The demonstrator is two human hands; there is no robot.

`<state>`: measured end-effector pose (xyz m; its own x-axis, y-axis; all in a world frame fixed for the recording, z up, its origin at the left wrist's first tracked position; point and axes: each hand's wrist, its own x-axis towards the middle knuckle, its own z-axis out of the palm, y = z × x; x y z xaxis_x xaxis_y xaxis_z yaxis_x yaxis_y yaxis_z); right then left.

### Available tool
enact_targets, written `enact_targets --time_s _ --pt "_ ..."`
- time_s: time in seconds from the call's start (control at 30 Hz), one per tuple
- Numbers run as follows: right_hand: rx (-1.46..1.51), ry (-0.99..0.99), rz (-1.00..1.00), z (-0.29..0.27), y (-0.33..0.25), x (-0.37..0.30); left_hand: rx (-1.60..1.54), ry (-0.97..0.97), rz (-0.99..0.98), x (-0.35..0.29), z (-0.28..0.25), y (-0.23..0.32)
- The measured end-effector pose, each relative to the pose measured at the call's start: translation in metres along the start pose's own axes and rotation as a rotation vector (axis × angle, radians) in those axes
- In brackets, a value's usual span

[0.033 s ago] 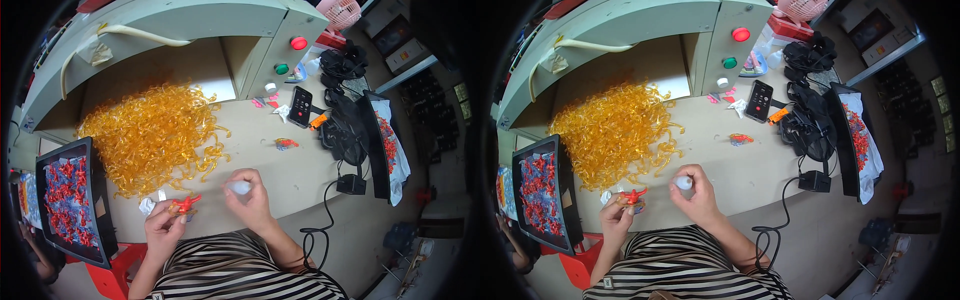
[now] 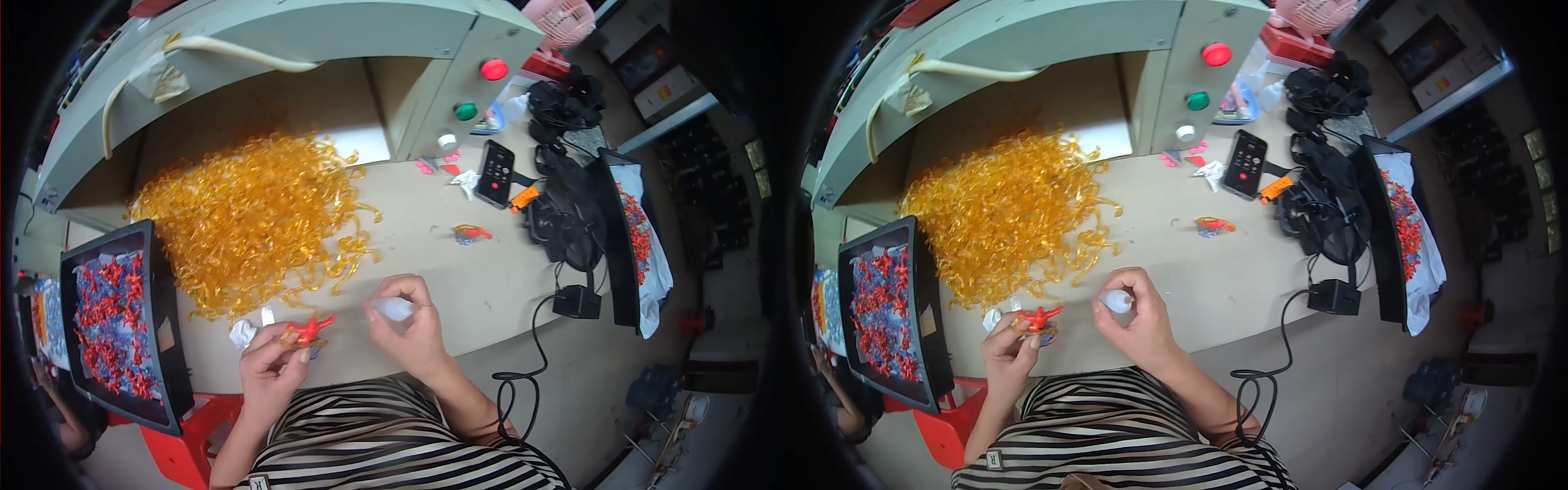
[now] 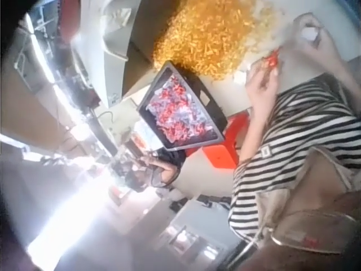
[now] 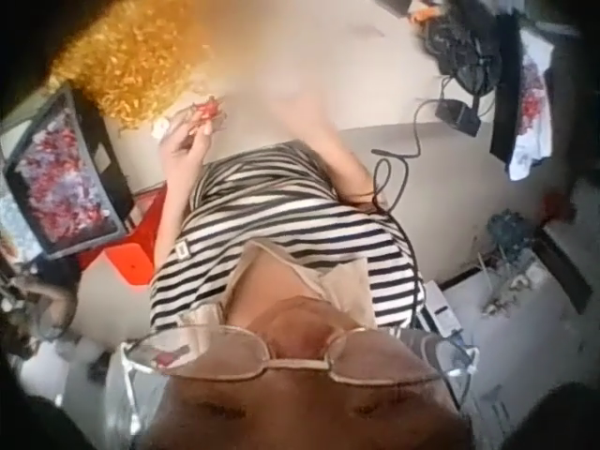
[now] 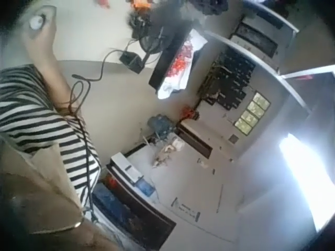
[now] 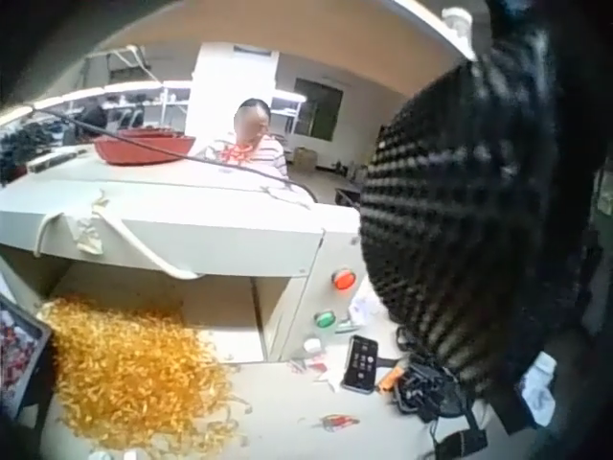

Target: The person assembles toy figurines by gluing small yellow and red plastic components together with a glue bottle.

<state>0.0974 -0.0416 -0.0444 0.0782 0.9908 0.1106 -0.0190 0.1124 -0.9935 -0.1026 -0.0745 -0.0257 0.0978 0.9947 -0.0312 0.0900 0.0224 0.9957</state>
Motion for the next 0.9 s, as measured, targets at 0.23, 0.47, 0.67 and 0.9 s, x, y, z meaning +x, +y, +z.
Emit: enact_targets --time_s 0.23,0.47,0.67,0.9 --pt "-0.066 -0.214 -0.082 0.003 -0.024 0.004 -0.031 -0.033 -0.008 0.011 0.012 0.010" --pt "0.033 -0.343 0.206 0.007 -0.023 0.005 -0.045 -0.051 -0.023 0.009 0.007 0.012" --pt "-0.138 -0.263 -0.050 0.009 -0.027 0.008 0.015 -0.024 0.020 0.010 0.010 0.015" --pt "-0.083 -0.325 0.073 0.011 -0.034 0.005 0.413 0.021 0.331 0.012 0.010 0.017"
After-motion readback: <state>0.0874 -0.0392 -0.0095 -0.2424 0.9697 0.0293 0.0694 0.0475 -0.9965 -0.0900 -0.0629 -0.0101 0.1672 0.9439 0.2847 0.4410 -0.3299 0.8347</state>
